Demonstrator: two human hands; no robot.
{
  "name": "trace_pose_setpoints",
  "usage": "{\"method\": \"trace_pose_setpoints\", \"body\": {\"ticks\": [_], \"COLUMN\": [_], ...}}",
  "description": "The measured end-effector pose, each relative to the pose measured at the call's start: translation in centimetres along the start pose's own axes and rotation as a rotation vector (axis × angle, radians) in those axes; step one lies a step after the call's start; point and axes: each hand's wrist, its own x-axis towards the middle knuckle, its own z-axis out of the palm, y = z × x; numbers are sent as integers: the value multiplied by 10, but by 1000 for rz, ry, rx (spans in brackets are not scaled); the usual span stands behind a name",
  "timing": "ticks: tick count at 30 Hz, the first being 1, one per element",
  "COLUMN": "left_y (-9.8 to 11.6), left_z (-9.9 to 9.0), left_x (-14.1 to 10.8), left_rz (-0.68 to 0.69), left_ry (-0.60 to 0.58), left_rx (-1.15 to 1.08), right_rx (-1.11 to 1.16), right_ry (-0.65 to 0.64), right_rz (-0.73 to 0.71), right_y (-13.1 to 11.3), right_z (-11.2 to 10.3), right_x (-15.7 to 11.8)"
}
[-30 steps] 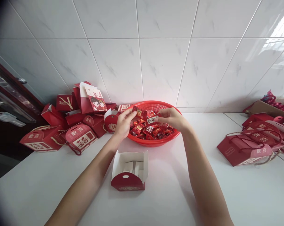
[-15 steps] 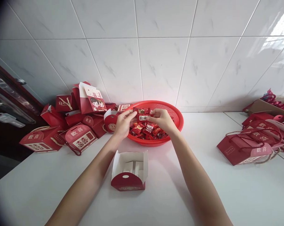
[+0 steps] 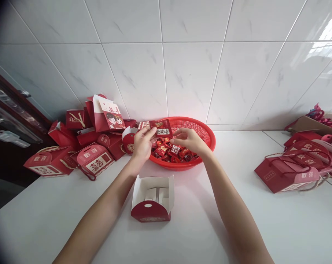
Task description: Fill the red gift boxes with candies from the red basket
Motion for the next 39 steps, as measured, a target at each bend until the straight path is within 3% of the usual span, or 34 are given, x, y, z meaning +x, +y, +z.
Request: {"method": "trace_pose_setpoints", "body": {"ticks": [6,9,14,16,19,25,32,39], "left_y": [3,3,2,2,2,5,4,3], "left_z": [-1,-1,-1,-2,-2,0,1,2], "left_x": [4,4,4,4,4,4,2,2], "left_rz": [-75,-80,-69,-78,-76,-111,-117,-96], "left_ry": [67,79,85,77,60,91,103,106], "left_rx": [-86,-96,-110,-106,-107,-151,-211,-195], "right_rx": [-292,-518,-670,-714,-694,-516,-333,-110], "right_ry": [-40,-164,-411,-442,-397,-221,-147,26], "right_rz": [-72,-137,-234,-254,-248,-198,-173,-140], "right_y": [20,19,5,4,5,5,8,1], "right_z": [-12,2,42,51,47,18,18,13], "right_x": [14,32,55,58,58,50,48,37]}}
